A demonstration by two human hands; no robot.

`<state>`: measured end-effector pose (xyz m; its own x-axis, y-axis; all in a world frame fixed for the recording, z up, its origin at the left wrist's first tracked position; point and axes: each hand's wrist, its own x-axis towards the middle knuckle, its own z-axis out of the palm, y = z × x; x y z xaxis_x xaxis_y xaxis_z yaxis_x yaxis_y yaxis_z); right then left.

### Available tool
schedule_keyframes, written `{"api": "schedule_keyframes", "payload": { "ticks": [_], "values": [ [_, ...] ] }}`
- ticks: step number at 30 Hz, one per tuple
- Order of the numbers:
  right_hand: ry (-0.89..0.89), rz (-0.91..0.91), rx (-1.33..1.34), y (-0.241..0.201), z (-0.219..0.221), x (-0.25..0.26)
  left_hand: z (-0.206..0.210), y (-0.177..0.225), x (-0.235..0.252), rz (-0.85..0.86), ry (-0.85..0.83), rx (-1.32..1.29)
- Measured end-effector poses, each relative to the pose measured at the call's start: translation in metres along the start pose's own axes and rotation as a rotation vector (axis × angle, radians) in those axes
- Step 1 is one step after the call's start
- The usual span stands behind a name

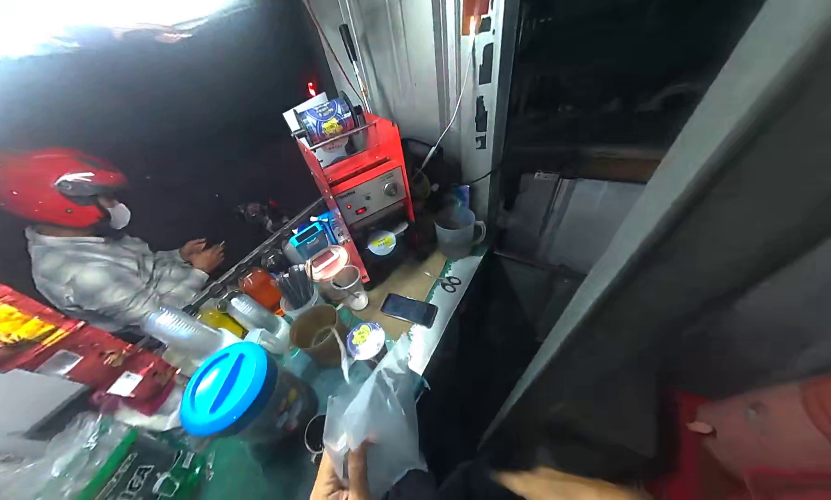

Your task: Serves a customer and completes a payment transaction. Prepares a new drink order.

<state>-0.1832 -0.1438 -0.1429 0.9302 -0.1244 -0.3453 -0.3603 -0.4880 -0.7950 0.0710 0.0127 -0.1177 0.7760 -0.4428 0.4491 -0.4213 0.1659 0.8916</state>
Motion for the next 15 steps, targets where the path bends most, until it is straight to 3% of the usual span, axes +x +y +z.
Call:
{"api": "schedule_keyframes", "payload": {
  "ticks": [3,6,11,15],
  "values": [
    [0.45,-0.228,0.353,-0.069,0.0,0.047,-0.032,-0.011,0.004,0.037,-0.139,-0.019],
    [0.778,-0.327,0.298,-0.118,-0.019,0.096,-0.061,-0.023,0.006,0.041,-0.234,-0.095],
    [0.503,-0.295,0.386,-0.147,-0.031,0.136,-0.09,-0.038,0.007,0.043,-0.235,-0.126],
    [0.685,-0.258,0.013,-0.157,-0.006,0.148,-0.108,-0.033,0.021,0.281,-0.278,0.07]
  ]
}}
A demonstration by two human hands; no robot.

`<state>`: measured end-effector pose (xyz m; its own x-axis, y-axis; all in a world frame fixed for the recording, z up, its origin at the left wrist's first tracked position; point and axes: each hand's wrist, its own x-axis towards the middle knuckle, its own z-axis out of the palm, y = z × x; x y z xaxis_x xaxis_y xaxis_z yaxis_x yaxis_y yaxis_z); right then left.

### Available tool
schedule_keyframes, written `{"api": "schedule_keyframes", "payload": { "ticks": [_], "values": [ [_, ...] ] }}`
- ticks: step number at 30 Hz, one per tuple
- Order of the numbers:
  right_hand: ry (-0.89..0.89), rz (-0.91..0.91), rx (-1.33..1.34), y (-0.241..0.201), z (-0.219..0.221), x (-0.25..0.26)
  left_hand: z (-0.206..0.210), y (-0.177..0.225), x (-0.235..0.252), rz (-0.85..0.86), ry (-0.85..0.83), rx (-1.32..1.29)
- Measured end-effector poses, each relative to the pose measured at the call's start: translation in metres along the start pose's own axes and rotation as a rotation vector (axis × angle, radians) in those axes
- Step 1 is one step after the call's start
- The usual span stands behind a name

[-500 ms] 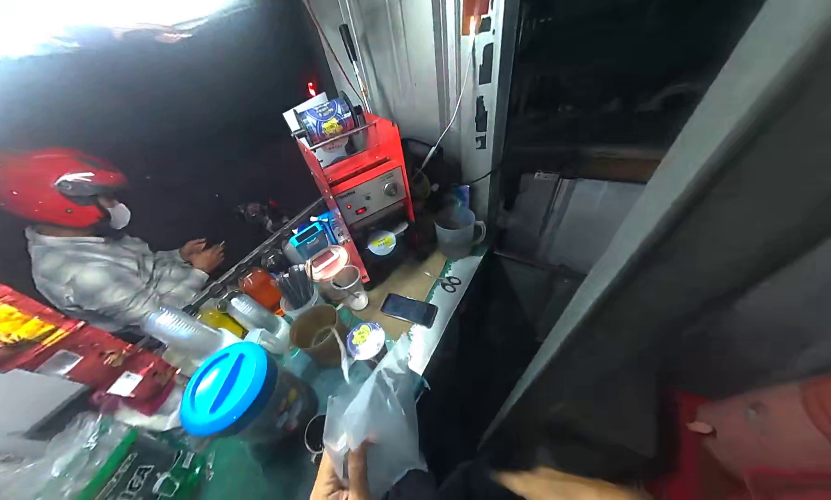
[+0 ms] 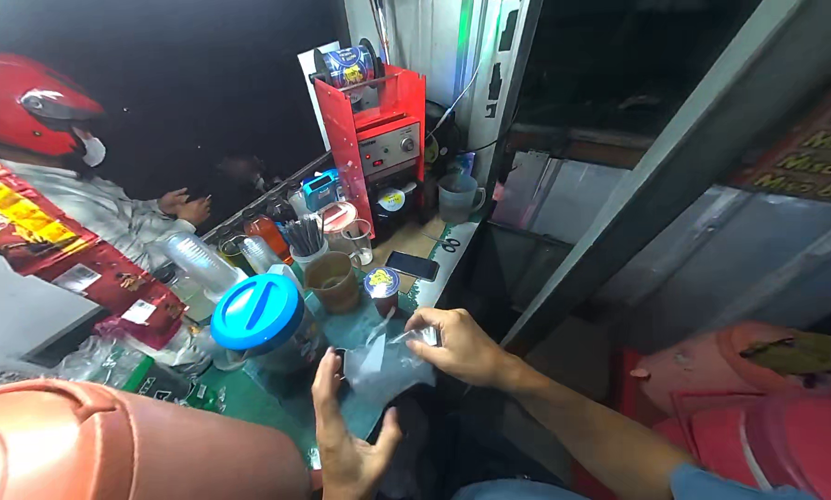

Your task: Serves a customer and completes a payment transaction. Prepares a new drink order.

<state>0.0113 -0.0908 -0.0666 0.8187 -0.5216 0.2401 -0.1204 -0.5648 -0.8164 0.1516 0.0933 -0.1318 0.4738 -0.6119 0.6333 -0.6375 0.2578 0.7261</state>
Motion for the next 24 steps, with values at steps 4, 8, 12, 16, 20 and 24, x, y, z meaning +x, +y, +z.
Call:
{"api": "schedule_keyframes", "payload": {
  "ticks": [4,8,12,16,20,24],
  "values": [
    [0.004,-0.028,0.075,-0.001,0.024,-0.012,0.009,0.014,0.014,0.117,-0.104,0.219],
    [0.035,0.02,0.223,0.006,0.026,-0.018,0.018,0.002,0.014,0.031,-0.116,0.523],
    [0.149,0.095,0.286,0.019,0.029,-0.021,0.018,0.002,0.014,-0.216,-0.23,0.706],
    [0.212,0.348,0.08,0.051,0.022,-0.003,0.016,0.003,0.036,-0.583,-0.44,0.708],
    [-0.181,0.506,-0.229,0.084,-0.006,0.031,0.029,-0.004,0.051,-0.683,-0.53,0.566],
    [-0.048,0.35,-0.212,0.058,-0.022,0.089,0.037,-0.007,0.061,-0.694,-0.532,0.527]
  ]
}}
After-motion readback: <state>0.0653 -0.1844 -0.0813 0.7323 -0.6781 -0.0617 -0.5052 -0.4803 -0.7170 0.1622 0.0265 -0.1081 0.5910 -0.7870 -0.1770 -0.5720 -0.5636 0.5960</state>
